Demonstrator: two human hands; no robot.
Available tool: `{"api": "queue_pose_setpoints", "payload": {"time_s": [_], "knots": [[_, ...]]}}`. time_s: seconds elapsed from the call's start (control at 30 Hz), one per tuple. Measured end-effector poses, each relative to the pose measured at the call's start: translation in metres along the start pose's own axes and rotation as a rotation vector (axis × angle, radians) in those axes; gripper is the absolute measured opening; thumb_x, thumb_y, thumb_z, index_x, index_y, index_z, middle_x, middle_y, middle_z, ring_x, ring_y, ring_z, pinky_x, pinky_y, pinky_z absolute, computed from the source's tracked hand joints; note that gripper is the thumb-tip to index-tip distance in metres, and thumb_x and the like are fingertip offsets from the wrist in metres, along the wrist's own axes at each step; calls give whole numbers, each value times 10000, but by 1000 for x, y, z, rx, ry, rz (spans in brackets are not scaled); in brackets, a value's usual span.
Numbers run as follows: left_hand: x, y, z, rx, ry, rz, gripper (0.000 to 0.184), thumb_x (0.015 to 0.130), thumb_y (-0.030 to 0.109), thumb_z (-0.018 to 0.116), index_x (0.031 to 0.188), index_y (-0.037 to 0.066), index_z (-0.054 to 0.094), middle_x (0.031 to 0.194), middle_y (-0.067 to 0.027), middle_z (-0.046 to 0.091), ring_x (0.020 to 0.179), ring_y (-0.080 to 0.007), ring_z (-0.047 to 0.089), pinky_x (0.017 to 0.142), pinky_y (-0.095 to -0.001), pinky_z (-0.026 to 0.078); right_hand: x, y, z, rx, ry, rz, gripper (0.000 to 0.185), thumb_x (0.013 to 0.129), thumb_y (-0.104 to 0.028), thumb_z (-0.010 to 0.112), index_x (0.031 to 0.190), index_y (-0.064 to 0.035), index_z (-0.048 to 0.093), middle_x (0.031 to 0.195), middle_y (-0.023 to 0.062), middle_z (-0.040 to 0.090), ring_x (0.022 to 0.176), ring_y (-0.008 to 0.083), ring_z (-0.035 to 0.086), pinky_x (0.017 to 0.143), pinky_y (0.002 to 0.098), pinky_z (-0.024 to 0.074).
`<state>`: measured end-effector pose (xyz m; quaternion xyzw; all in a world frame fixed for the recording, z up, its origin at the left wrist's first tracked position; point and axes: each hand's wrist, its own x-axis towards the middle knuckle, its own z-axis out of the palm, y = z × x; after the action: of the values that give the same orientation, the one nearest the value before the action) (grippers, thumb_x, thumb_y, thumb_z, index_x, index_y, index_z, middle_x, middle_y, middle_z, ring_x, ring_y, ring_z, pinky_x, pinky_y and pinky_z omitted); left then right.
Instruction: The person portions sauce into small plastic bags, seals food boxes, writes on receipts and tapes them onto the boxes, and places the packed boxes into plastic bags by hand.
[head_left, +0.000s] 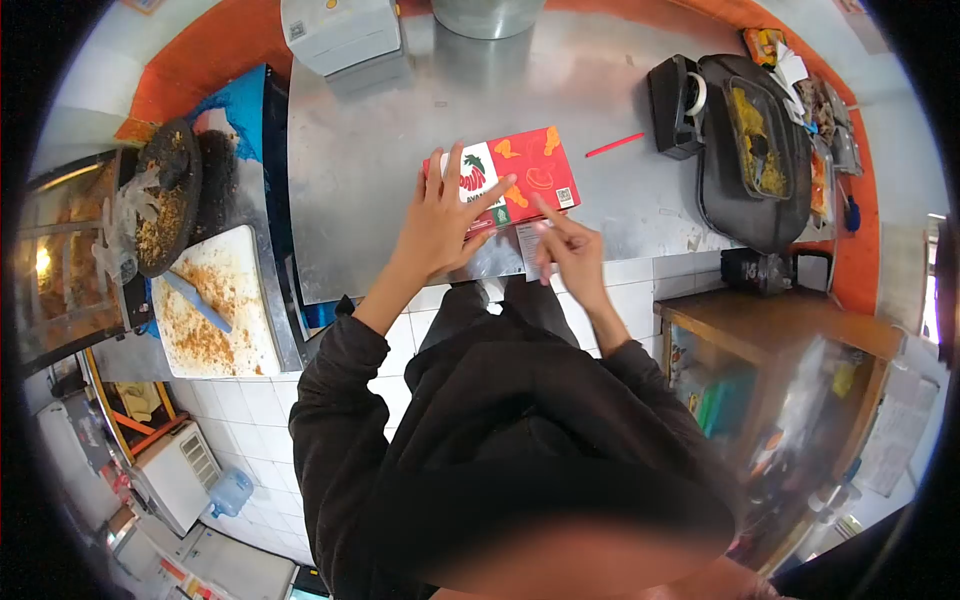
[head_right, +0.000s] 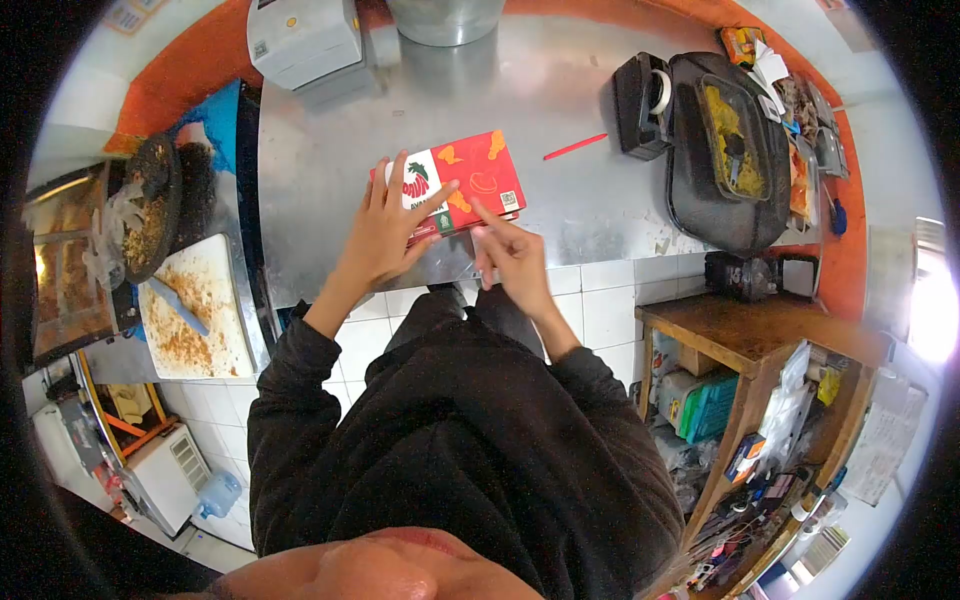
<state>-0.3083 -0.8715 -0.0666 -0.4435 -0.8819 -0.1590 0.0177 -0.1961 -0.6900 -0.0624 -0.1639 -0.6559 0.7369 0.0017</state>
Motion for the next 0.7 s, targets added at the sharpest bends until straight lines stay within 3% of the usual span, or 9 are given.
{"api": "queue_pose_setpoints", "payload": {"time_s": [0.13, 0.23, 0.3, 0.33, 0.37, 0.47, 0.57, 0.63, 0.7], "knots": [[-2, 0, 1, 26, 1, 17, 697, 776, 388, 659, 1406, 391, 361, 1442, -284, 213, 1285, -491, 244, 1028, -566, 289, 21, 32, 11, 111, 39, -24, 363, 910, -84, 588, 1272, -69, 560, 572, 14, 564, 434, 61, 506, 408, 235, 416], [-3, 1, 2, 27, 1, 7, 693, 774, 379, 658, 1401, 401, 365, 1440, -282, 216, 1284, -502, 243, 1033, -569, 292, 30, 56, -8, -290, 89, -291, 432, 884, -96, 623, 1302, -60, 520, 600, 48, 611, 445, 105, 552, 439, 259, 450], [0, 1, 1, 22, -4, 5, 684, 777, 368, 650, 1398, 408, 368, 1439, -281, 219, 1281, -514, 243, 1039, -570, 294, 49, 61, -24, -776, -91, -1035, 547, 826, -120, 671, 1337, -121, 477, 682, 83, 634, 534, 169, 613, 498, 284, 510], [1, 0, 0, 30, -16, 9, 686, 775, 371, 652, 1400, 396, 370, 1438, -269, 226, 1286, -503, 248, 1044, -565, 294, 48, 61, -28, -849, -125, -834, 542, 812, -123, 676, 1322, -158, 494, 722, 121, 637, 580, 247, 626, 549, 345, 532], [0, 1, -1, 38, -30, 11, 690, 773, 373, 655, 1402, 383, 372, 1437, -258, 233, 1291, -491, 253, 1050, -560, 293, 43, 62, -31, -842, -132, -828, 542, 812, -123, 676, 1322, -158, 494, 722, 121, 637, 580, 247, 626, 549, 345, 532], [-3, 12, -11, 134, 15, 6, 727, 760, 353, 668, 1419, 314, 364, 1433, -235, 273, 1318, -425, 276, 1063, -546, 291, 23, 11, -37, -853, -173, -153, 478, 829, -162, 679, 1283, -138, 532, 686, 101, 631, 495, 210, 558, 513, 324, 475], [-35, 37, 34, -27, 43, 75, 674, 817, 265, 600, 1436, 239, 334, 1453, -168, 311, 1338, -323, 316, 1092, -507, 272, 51, -8, -108, -839, 396, -556, 309, 859, -149, 640, 1147, -47, 595, 689, 53, 586, 523, 98, 494, 524, 259, 421], [-52, 64, 53, 38, -32, 262, 579, 851, 183, 519, 1411, 197, 372, 1455, -97, 348, 1339, -241, 346, 1111, -444, 271, 90, -48, -169, -639, 637, -635, 271, 906, -159, 563, 1151, -48, 599, 820, 85, 615, 611, 157, 558, 591, 296, 453], [-54, 76, 91, 2, -58, 226, 545, 853, 170, 497, 1389, 189, 404, 1444, -70, 372, 1332, -230, 360, 1114, -419, 274, 137, -25, -255, -1157, 923, -570, 342, 916, -287, 540, 1143, -41, 607, 861, 123, 648, 769, 215, 610, 687, 313, 475]]}}
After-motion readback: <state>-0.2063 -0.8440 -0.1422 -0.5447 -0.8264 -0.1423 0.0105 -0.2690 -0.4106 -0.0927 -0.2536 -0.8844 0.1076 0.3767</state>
